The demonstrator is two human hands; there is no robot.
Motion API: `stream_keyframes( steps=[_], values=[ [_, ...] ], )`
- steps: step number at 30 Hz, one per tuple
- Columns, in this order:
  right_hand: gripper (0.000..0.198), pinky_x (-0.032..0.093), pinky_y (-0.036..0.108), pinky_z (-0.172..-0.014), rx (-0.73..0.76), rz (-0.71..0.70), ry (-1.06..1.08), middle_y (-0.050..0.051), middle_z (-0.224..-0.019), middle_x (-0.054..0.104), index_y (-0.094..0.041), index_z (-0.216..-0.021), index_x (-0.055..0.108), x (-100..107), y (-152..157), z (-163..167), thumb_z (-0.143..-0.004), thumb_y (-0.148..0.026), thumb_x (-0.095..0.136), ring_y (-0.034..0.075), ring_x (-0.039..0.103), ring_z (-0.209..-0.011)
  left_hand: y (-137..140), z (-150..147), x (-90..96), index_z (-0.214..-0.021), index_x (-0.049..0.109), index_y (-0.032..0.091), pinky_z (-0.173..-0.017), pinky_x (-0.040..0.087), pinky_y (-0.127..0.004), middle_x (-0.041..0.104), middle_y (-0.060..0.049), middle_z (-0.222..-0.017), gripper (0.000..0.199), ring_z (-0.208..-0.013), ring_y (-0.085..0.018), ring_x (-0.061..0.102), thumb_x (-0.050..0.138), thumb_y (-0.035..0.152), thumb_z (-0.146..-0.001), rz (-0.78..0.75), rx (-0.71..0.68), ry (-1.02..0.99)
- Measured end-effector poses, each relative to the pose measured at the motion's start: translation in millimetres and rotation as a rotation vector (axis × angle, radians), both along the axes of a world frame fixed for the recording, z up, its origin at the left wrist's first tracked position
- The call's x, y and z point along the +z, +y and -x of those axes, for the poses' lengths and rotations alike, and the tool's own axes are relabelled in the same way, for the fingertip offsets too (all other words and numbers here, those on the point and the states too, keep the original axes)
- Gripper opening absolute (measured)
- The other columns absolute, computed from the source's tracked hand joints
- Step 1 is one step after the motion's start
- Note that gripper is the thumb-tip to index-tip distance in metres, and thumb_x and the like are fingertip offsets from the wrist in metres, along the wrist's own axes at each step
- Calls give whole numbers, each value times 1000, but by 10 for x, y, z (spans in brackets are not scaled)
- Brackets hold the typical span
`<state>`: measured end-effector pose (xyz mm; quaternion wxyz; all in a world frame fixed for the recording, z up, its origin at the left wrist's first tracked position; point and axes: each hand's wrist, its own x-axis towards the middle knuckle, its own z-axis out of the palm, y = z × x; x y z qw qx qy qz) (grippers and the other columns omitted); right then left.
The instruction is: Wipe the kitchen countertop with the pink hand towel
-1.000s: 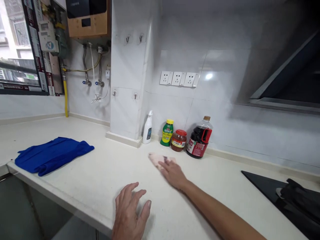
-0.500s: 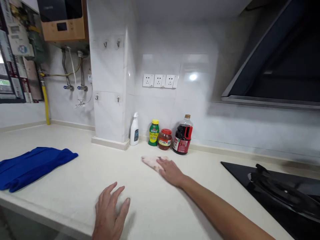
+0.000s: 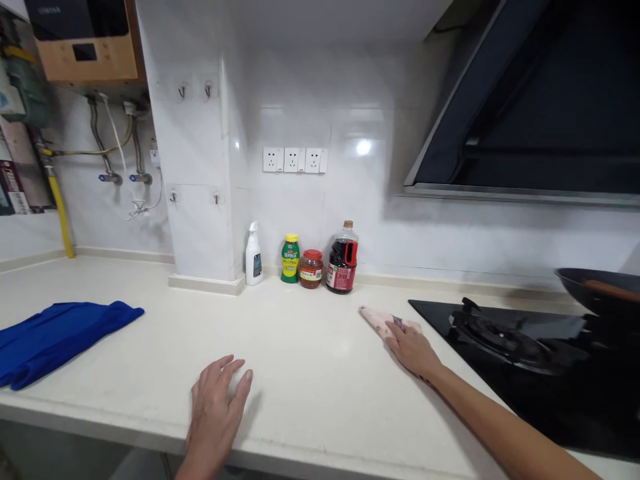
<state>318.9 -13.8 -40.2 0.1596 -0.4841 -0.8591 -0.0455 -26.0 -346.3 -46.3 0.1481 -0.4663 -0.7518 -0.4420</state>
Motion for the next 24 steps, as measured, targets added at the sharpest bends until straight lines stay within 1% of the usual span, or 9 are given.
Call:
stream_keyframes(
  steps=[3,8,11,14,16,18,20,22,24],
  values=[
    [55,34,51,-116,98,24,-26,22,-150,46,-8,-154,47,-1,-501,246,-107,-33,31,39,43,-138,-5,-28,65,-113,74,27,-104,48,-54,70,-10,-127,38,-125,-31,61,48,51,-97,31,-5,29],
    [58,32,55,-119,303,95,-80,15,-162,33,-21,-161,39,60,-1505,989,-107,-41,46,40,31,-147,-18,-39,104,-116,73,23,-105,49,-54,69,-12,-133,37,-128,-31,60,51,46,-97,64,-40,90],
    [62,27,62,-121,454,184,-33,14,-165,25,-24,-163,35,70,-2038,1320,-107,-49,49,41,22,-151,-40,-29,111,-119,72,23,-107,48,-54,68,-12,-137,37,-130,-30,59,50,44,-97,71,-90,126],
    [61,30,51,-124,585,224,83,5,-165,28,-27,-165,26,104,-2293,1361,-110,-47,43,30,26,-151,-63,-34,136,-118,72,24,-111,48,-52,68,-10,-138,35,-133,-28,58,51,40,-95,69,-162,177],
    [53,35,38,-121,589,200,140,-2,-164,31,-29,-164,29,147,-2259,1177,-113,-40,34,20,33,-149,-69,-79,171,-120,72,25,-114,46,-50,67,-9,-141,36,-136,-27,56,51,39,-95,82,-214,205],
    [48,36,32,-121,515,149,174,-4,-163,32,-31,-157,42,176,-2083,803,-113,-41,27,16,33,-148,-56,-175,225,-126,70,25,-119,42,-48,62,-8,-147,40,-141,-26,52,50,41,-96,154,-253,213],
    [48,30,37,-125,380,80,189,-3,-162,35,-33,-146,58,152,-1813,258,-111,-48,28,19,30,-150,-10,-315,297,-136,66,25,-123,36,-47,54,-9,-156,49,-148,-28,45,49,48,-97,316,-266,201],
    [54,22,53,-126,216,41,203,7,-159,40,-26,-140,64,48,-1507,-394,-106,-47,26,29,29,-151,79,-473,384,-146,59,25,-125,30,-52,48,-13,-160,63,-151,-33,39,50,60,-95,515,-251,172],
    [59,22,66,-122,51,22,206,19,-151,48,-15,-129,70,-134,-1219,-1041,-100,-46,28,39,34,-147,218,-624,472,-150,55,27,-121,28,-63,51,-16,-157,77,-148,-41,41,54,72,-88,657,-231,145]
  ],
)
